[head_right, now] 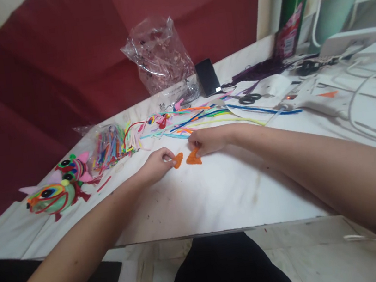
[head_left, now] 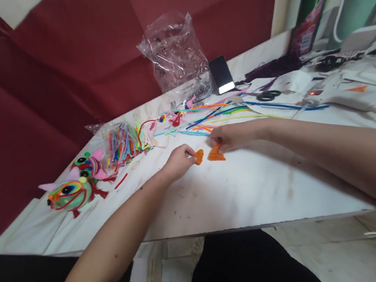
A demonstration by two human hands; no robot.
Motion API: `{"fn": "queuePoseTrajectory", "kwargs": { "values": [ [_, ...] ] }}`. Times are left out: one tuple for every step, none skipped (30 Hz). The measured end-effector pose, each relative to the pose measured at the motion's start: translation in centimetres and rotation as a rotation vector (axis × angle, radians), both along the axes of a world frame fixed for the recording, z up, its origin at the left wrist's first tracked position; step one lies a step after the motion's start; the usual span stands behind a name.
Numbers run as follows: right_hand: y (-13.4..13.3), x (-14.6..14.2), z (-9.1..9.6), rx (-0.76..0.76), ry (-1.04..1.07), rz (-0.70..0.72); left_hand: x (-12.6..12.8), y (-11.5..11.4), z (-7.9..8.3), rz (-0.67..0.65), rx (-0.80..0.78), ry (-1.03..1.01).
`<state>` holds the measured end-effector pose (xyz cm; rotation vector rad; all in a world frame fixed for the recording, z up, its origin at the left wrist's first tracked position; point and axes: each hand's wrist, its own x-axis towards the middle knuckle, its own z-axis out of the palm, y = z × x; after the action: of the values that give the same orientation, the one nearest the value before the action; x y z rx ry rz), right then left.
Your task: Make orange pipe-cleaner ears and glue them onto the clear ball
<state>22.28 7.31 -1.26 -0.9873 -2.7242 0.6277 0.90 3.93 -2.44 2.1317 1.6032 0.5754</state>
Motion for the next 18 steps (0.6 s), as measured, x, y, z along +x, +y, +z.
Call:
{"fn": "queuePoseTrajectory", "kwargs": {
  "values": [
    [0.0, 0.1, 0.0, -0.034, 0.027, -0.013, 0.1, -0.2, 0.1, 0.024, -0.009, -0.033],
    [0.0, 0.2, 0.0, -0.065, 0.064, -0.023, 0.1, -0.5, 0.1, 0.042, -0.013, -0.067],
    [0.1, 0.3, -0.1, -0.099, 0.104, -0.028, 0.1, -0.7, 0.1, 0.051, -0.018, -0.098],
    [0.2, 0.3, -0.2, -0.140, 0.143, -0.030, 0.1, -0.9, 0.2, 0.051, -0.025, -0.122],
    [0.2, 0.4, -0.3, -0.187, 0.176, -0.031, 0.1, -1.0, 0.2, 0.045, -0.039, -0.137],
    [0.3, 0.4, -0.4, -0.237, 0.198, -0.031, 0.0, -1.1, 0.2, 0.037, -0.060, -0.143],
    [0.4, 0.4, -0.5, -0.283, 0.210, -0.032, 0.0, -1.2, 0.3, 0.030, -0.082, -0.144],
    [0.4, 0.5, -0.6, -0.318, 0.210, -0.033, -0.1, -1.3, 0.3, 0.026, -0.101, -0.147],
    [0.5, 0.5, -0.7, -0.335, 0.202, -0.038, -0.1, -1.3, 0.4, 0.027, -0.115, -0.160],
    [0.5, 0.5, -0.7, -0.335, 0.193, -0.045, -0.2, -1.3, 0.4, 0.035, -0.123, -0.185],
    [0.5, 0.6, -0.7, -0.325, 0.184, -0.054, -0.2, -1.3, 0.4, 0.049, -0.133, -0.224],
    [0.5, 0.6, -0.7, -0.315, 0.179, -0.061, -0.3, -1.2, 0.4, 0.064, -0.144, -0.271],
    [0.5, 0.6, -0.8, -0.313, 0.181, -0.067, -0.3, -1.1, 0.4, 0.079, -0.156, -0.321],
    [0.5, 0.6, -0.8, -0.320, 0.189, -0.071, -0.4, -1.0, 0.3, 0.090, -0.166, -0.363],
    [0.6, 0.6, -0.9, -0.332, 0.203, -0.077, -0.5, -1.0, 0.2, 0.097, -0.171, -0.392],
    [0.6, 0.5, -1.0, -0.343, 0.217, -0.084, -0.6, -0.9, 0.2, 0.098, -0.170, -0.405],
    [0.6, 0.4, -1.0, -0.349, 0.230, -0.096, -0.7, -0.9, 0.1, 0.095, -0.168, -0.405],
    [0.6, 0.3, -1.2, -0.349, 0.241, -0.113, -0.7, -0.9, 0.0, 0.090, -0.165, -0.401]
  ]
}}
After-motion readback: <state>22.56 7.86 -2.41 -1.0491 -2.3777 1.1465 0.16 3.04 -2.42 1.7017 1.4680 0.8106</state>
